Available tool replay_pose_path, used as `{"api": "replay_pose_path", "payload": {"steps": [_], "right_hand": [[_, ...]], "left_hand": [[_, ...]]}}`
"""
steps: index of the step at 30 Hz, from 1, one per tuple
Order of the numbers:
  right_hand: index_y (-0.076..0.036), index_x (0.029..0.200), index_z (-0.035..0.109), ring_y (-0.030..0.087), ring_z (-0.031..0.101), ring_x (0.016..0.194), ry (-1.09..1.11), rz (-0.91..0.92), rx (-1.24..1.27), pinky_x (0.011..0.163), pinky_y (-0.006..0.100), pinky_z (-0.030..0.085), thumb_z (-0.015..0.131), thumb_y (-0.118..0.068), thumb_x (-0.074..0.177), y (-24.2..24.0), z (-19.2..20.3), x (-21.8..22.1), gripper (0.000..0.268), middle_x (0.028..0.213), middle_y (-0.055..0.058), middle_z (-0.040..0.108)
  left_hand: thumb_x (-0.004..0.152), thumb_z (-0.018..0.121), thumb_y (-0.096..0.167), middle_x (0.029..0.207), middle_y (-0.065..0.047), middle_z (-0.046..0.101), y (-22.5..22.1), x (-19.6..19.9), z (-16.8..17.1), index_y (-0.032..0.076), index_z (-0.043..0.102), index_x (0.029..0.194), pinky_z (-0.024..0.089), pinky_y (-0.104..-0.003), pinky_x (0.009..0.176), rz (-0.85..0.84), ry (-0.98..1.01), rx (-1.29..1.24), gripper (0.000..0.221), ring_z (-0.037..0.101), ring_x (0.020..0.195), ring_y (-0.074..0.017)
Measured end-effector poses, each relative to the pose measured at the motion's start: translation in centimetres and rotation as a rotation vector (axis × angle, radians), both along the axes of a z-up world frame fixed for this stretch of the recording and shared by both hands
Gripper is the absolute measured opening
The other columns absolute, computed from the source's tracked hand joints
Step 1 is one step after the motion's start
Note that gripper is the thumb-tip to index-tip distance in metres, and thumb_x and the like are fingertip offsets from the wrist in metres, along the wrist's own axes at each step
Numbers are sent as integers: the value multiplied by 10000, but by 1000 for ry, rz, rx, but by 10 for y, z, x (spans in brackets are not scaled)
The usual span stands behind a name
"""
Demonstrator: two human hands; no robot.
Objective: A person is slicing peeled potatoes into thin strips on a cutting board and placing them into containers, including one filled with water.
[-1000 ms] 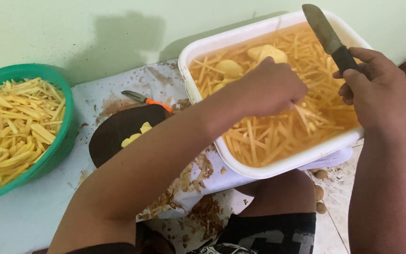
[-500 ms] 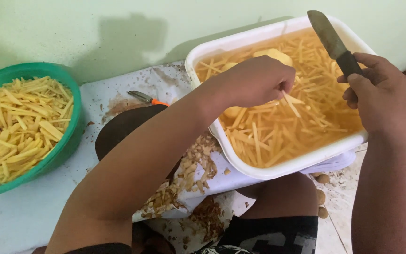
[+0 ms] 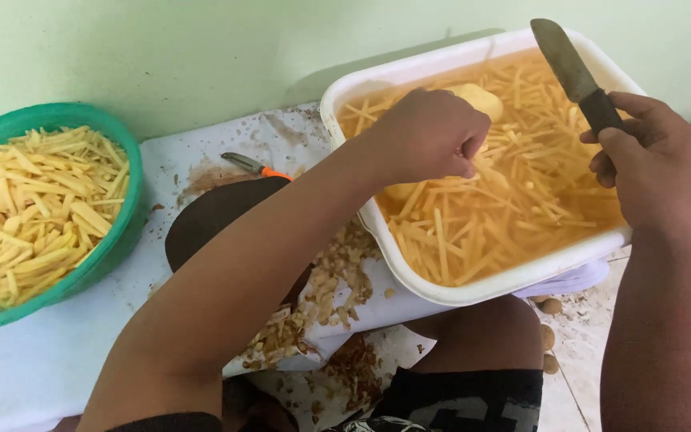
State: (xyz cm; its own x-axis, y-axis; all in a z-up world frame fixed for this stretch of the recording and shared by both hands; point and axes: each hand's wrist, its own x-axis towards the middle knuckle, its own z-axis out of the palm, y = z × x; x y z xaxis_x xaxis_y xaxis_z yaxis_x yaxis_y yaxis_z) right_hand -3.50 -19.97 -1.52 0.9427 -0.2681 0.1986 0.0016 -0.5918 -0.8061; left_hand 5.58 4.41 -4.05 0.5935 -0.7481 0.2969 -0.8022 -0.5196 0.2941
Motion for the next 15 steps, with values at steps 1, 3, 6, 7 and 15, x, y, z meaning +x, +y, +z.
{"api": "replay_pose_path", "payload": {"steps": [1,3,6,7,15], "right_hand": [[-148,1387,660,98,510,657,0,2,0,648,266,453,500,-86,1011,-4,-5,3,413,1013,-7,709],[-125,1389,643,96,498,625,-49,24,-10,628,259,444,510,-73,1001,-12,-14,9,413,1027,6,715],[-133,1374,641,105,484,634,-82,59,107,595,244,400,507,-59,1045,-16,-23,14,363,1029,47,695],[-133,1374,641,105,484,634,-82,60,108,595,244,400,507,-59,1045,-19,-25,16,363,1029,47,695],[-113,1495,482,136,406,595,-150,219,163,498,270,281,446,-16,1099,-76,-91,66,409,1085,165,604]], "left_hand": [[767,797,259,636,151,540,3,-2,3,269,497,678,345,-334,602,2,0,0,313,534,648,-99],[865,859,361,671,123,571,8,-6,10,264,546,701,393,-397,779,58,-24,121,367,573,696,-144],[952,575,73,669,56,547,22,-6,15,228,575,723,355,-483,732,70,-87,154,276,551,748,-232],[952,575,73,669,56,547,27,-6,19,228,575,723,355,-483,732,71,-87,155,276,551,748,-232],[909,539,263,1083,-124,698,104,-28,53,191,647,1174,480,-670,749,313,-186,406,295,647,1018,-436]]}}
